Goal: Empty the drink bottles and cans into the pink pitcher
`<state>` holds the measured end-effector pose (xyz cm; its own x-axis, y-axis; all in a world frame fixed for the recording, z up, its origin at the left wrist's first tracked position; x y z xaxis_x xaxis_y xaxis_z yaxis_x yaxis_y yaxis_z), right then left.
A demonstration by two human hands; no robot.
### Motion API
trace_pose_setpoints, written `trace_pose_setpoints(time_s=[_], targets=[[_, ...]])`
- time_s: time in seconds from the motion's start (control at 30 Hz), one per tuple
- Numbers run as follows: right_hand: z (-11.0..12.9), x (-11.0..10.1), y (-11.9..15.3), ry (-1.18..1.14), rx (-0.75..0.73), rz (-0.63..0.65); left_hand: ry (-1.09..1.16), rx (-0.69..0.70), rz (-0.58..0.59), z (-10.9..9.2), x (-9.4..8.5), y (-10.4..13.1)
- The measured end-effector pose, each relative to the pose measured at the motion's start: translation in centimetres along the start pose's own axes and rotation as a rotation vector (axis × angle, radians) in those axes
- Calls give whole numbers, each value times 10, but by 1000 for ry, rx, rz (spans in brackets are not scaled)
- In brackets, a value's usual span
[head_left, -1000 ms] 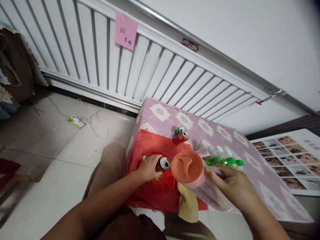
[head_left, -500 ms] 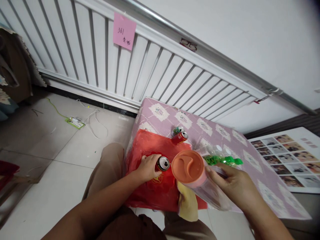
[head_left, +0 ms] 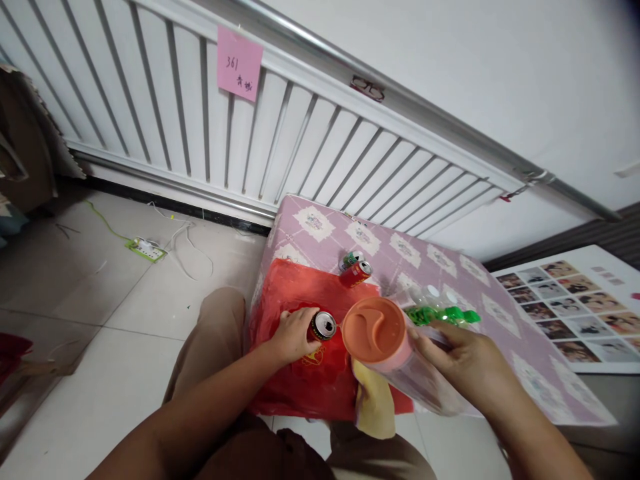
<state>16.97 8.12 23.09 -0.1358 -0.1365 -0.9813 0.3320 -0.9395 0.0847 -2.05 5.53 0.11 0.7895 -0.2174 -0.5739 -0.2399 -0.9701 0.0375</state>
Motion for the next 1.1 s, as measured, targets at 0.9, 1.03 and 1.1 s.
trace_pose_setpoints(time_s=[0.9,1.03,1.1], targets=[[-7,-3,1,20,7,-10,-6,11,-20,-1,0,0],[-6,-2,0,11,-1,-2,-3,5,-25,0,1,0],[-6,-2,0,18,-3,1,-5,4,-24,1,2,0]])
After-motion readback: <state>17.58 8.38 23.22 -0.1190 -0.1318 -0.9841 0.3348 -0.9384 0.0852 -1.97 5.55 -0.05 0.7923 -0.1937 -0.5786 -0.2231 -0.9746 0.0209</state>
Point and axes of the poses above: each hand's wrist, its own y-axis away from the middle knuckle, its own x-axis out of the palm, z = x × y, the point moved 7 cm from there along -y, towards the middle knuckle, and after that the axes turned 8 degrees about z, right-handed, at the moved point
